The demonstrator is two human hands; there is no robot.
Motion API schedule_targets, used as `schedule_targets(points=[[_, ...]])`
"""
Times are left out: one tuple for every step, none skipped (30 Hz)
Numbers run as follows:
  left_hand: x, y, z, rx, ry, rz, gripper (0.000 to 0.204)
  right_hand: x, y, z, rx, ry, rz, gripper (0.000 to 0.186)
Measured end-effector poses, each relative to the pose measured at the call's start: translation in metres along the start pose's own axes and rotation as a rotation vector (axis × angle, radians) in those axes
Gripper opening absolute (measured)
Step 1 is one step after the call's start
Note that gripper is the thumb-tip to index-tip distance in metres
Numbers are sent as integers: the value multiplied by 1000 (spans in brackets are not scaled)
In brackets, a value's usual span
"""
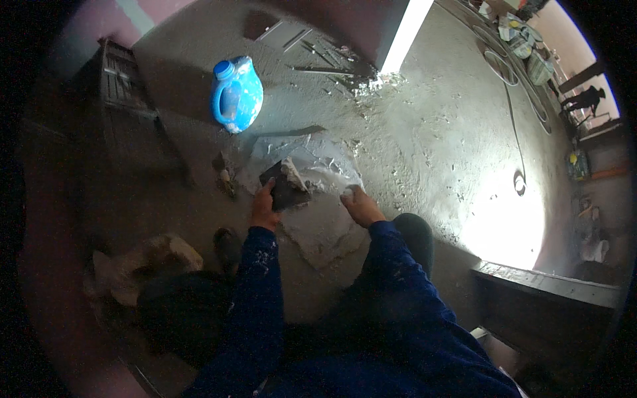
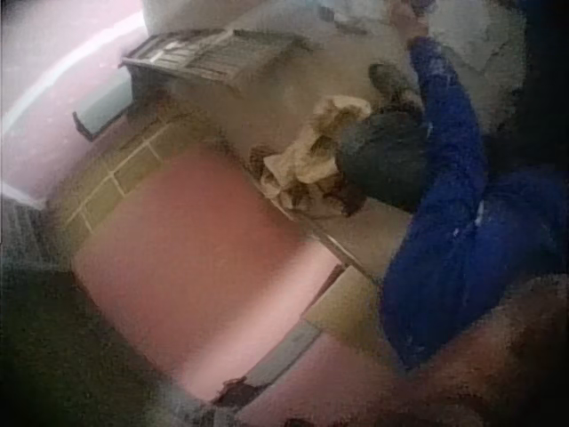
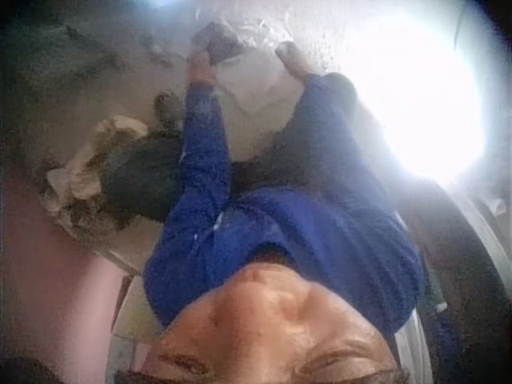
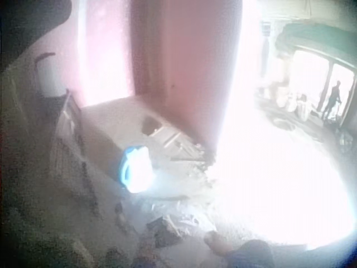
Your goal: The person scoops cement from a pile on the floor using a trowel and applies it to the floor surface, smoothing it with a flat tool. The person occasionally picks up a blue plastic jug and pours liquid onto the cement before continuing to spread it.
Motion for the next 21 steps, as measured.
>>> schedule_targets(points=[[12,2,2,10,-328,23,54,9,9,3,51,29,2,48],[27,1,3,34,-674,139,55,17,16,8,119,29,-72,50],[40,-2,5,16,-1018,172,57,27,19,12,180,27,-144,51],[56,-7,7,47,-950,265,58,38,20,13,220,54,-153,48],[71,-13,7,36,-877,279,59,46,19,12,259,80,-166,46],[84,-16,6,24,-801,299,60,51,17,8,304,86,-179,44],[96,-19,5,10,-723,324,61,56,13,2,302,257,-141,41],[104,-21,6,-8,-647,348,62,59,6,-7,303,405,-95,38],[110,-23,4,31,-603,440,60,60,-3,-19,308,525,-49,36],[109,-23,2,46,-677,399,59,63,-10,-33,274,619,53,38],[107,-25,-4,121,-778,429,55,65,-17,-48,247,687,151,40],[102,-22,-8,161,-885,421,52,66,-23,-62,240,771,203,42],[96,-17,-11,63,-564,446,52,69,-31,-74,244,763,253,41],[87,-12,-13,-73,-254,416,53,75,-43,-82,258,774,258,39],[79,-7,-12,-205,56,377,56,79,-52,-85,283,808,228,38],[73,-5,-9,-157,68,427,57,84,-60,-82,288,810,239,38],[67,-3,-3,-105,77,476,59,88,-67,-75,301,834,214,37],[63,-3,5,-71,89,539,61,89,-71,-67,307,865,159,37],[57,-2,13,-130,139,498,56,86,-70,-57,347,707,70,37],[54,-1,23,-214,198,474,51,79,-67,-41,384,560,-44,36],[52,1,32,-301,264,450,47,72,-63,-28,428,376,-95,36]])
Point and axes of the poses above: each hand's wrist, its own y-axis away from the middle knuckle, its own z-axis out of the back of the hand, x = y × z, the point moved 3 cm from there along -y, towards the middle knuckle, and after that the axes turned 6 degrees about x, right-handed, at the moved point
